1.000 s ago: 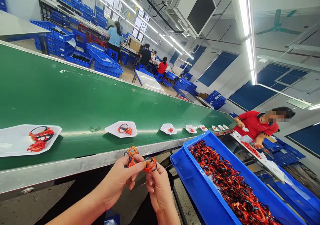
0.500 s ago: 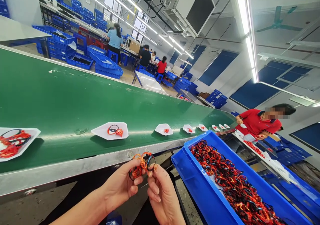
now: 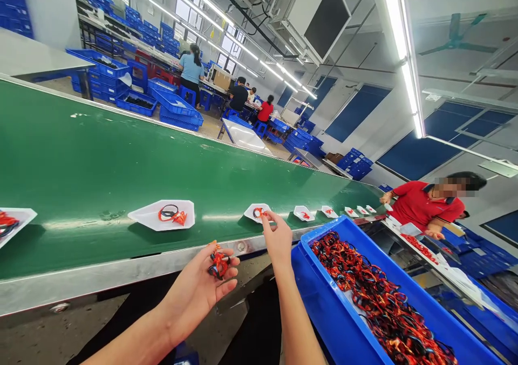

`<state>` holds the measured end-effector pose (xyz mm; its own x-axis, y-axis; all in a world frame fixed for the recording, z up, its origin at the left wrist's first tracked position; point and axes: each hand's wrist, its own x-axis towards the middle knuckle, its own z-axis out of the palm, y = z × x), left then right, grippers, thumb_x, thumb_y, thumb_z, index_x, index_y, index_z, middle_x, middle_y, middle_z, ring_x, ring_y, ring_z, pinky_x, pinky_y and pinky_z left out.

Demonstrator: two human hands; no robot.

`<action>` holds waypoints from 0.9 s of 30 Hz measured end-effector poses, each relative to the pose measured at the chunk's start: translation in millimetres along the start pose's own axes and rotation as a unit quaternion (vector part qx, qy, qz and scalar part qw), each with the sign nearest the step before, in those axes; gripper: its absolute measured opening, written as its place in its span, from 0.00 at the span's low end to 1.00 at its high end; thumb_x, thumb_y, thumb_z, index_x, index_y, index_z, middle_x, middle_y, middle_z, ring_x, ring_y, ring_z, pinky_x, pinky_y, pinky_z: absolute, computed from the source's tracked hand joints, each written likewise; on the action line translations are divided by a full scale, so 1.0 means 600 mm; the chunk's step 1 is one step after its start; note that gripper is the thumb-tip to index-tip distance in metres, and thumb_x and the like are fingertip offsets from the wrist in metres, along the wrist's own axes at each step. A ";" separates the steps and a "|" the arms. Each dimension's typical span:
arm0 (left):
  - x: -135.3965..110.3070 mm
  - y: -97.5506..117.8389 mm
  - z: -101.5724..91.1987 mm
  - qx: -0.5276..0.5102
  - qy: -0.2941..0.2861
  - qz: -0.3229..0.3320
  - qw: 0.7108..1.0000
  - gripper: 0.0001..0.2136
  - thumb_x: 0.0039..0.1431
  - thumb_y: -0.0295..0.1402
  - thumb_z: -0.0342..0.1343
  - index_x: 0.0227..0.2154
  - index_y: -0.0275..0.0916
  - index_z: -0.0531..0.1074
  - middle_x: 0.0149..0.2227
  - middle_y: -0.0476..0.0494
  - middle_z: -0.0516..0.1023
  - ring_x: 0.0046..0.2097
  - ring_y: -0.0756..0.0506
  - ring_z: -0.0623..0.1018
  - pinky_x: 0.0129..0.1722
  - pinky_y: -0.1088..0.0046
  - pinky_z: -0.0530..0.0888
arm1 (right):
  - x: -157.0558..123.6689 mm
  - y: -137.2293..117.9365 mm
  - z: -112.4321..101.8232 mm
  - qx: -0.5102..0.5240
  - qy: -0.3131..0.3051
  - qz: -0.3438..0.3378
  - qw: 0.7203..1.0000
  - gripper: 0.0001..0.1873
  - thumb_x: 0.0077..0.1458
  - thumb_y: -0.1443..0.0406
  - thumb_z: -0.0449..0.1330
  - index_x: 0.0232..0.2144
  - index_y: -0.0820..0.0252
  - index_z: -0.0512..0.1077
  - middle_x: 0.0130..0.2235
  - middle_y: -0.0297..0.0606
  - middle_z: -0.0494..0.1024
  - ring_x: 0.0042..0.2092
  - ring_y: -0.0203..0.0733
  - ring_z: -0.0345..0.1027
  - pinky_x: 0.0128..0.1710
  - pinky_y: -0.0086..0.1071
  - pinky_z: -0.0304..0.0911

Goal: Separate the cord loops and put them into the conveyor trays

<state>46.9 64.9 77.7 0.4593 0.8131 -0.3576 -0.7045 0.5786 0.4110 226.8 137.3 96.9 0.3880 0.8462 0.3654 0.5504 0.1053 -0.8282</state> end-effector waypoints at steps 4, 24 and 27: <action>0.006 -0.001 0.002 -0.020 -0.005 0.030 0.999 0.12 0.57 0.37 0.53 0.36 0.32 0.72 0.37 0.37 0.75 0.37 0.46 0.75 0.43 0.66 0.73 | -0.105 -0.033 -0.018 0.017 -0.099 -0.017 0.995 0.13 0.54 0.60 0.56 0.38 0.59 0.74 0.31 0.37 0.76 0.26 0.35 0.64 0.26 0.28 0.59; -0.001 -0.004 0.006 0.005 -0.016 0.007 1.000 0.12 0.58 0.37 0.51 0.40 0.34 0.70 0.43 0.36 0.76 0.46 0.41 0.75 0.50 0.62 0.69 | -0.193 0.018 -0.020 0.338 -0.181 0.219 0.897 0.14 0.53 0.56 0.60 0.28 0.63 0.71 0.22 0.27 0.61 0.17 0.22 0.43 0.13 0.21 0.39; 0.001 -0.004 0.003 0.002 -0.019 0.014 1.000 0.12 0.58 0.37 0.51 0.39 0.34 0.70 0.43 0.36 0.76 0.47 0.41 0.75 0.50 0.61 0.69 | -0.191 0.023 -0.016 0.349 -0.178 0.225 0.892 0.14 0.52 0.57 0.61 0.27 0.62 0.70 0.22 0.26 0.61 0.17 0.22 0.43 0.13 0.21 0.39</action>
<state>49.7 64.1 78.4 0.4591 0.8309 -0.3144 -0.7158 0.5556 0.4231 196.9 36.7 47.4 0.1262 0.9840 -0.1255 -0.2439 -0.0919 -0.9654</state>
